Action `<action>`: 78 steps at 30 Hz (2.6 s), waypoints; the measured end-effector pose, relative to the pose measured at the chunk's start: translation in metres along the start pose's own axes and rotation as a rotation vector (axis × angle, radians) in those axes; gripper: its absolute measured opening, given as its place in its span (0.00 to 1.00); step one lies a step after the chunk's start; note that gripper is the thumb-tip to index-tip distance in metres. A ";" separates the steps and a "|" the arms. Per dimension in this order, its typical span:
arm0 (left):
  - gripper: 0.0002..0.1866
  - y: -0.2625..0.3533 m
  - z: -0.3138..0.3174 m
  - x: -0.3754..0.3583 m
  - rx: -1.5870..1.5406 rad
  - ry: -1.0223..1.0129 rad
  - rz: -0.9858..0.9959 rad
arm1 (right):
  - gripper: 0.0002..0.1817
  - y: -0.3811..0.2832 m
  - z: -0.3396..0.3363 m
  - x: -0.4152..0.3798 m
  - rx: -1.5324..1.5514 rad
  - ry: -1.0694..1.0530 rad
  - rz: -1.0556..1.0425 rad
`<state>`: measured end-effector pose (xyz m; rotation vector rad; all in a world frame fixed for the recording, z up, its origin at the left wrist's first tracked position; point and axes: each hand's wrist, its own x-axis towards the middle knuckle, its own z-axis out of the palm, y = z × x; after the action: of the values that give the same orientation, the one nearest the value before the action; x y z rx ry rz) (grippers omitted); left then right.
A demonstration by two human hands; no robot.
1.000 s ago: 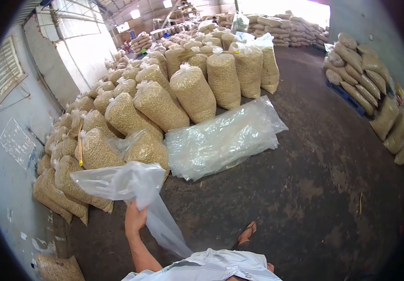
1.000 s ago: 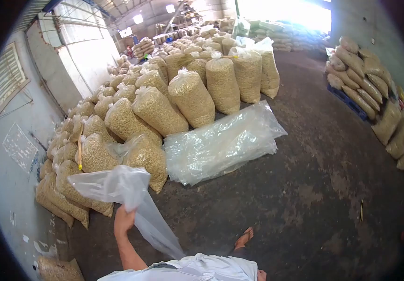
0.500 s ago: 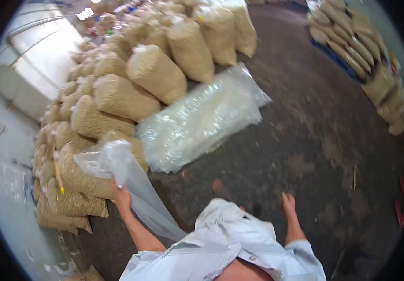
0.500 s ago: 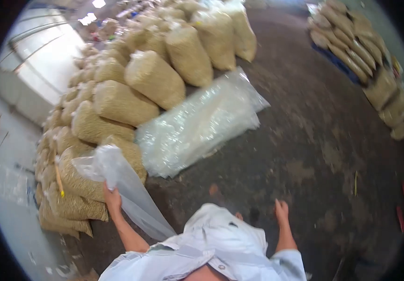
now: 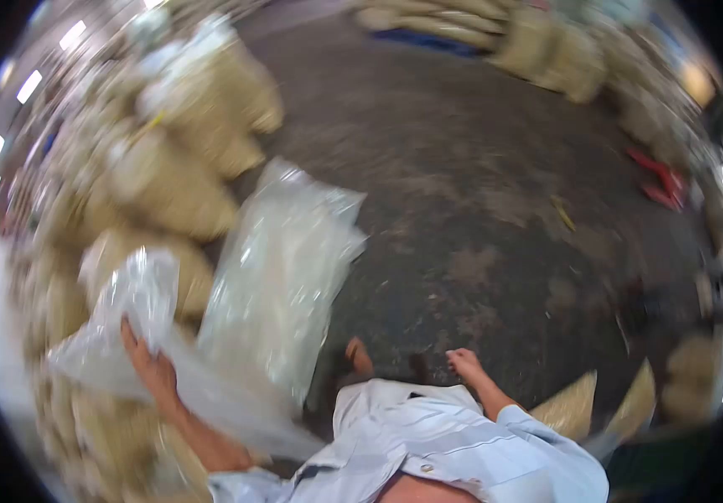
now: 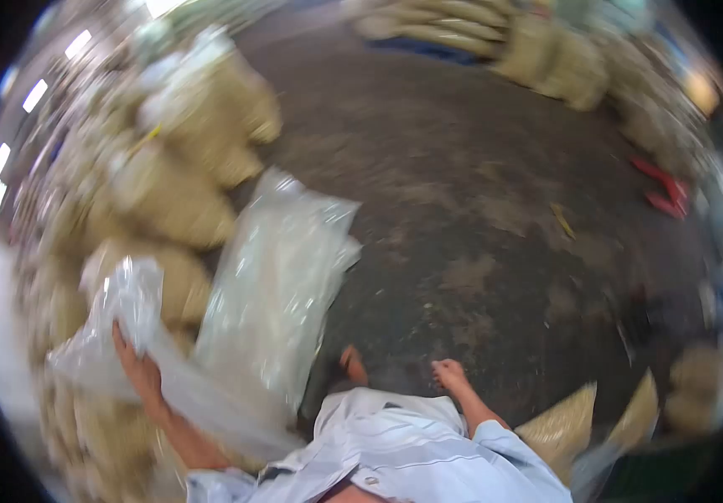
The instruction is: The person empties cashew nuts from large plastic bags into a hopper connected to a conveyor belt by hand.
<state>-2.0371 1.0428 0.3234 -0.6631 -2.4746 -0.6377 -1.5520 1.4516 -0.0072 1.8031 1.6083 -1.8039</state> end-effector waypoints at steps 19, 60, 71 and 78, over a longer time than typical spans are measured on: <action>0.31 0.215 0.513 -0.045 -0.421 -1.023 0.284 | 0.20 0.134 0.027 -0.106 0.711 0.691 0.318; 0.09 1.124 0.490 -0.611 -0.302 -2.173 0.263 | 0.15 0.437 -0.464 -0.144 1.649 1.220 0.540; 0.11 1.382 0.403 -0.790 -0.394 -2.214 0.598 | 0.25 0.521 -0.479 -0.093 1.591 1.202 0.870; 0.12 1.424 0.365 -0.853 -0.307 -2.307 0.682 | 0.20 0.661 -0.639 -0.129 1.520 1.392 0.787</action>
<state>-0.7188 2.0641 -0.0051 -3.6185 -2.8798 0.5950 -0.6339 1.5521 -0.0985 3.7055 -1.2819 -1.0953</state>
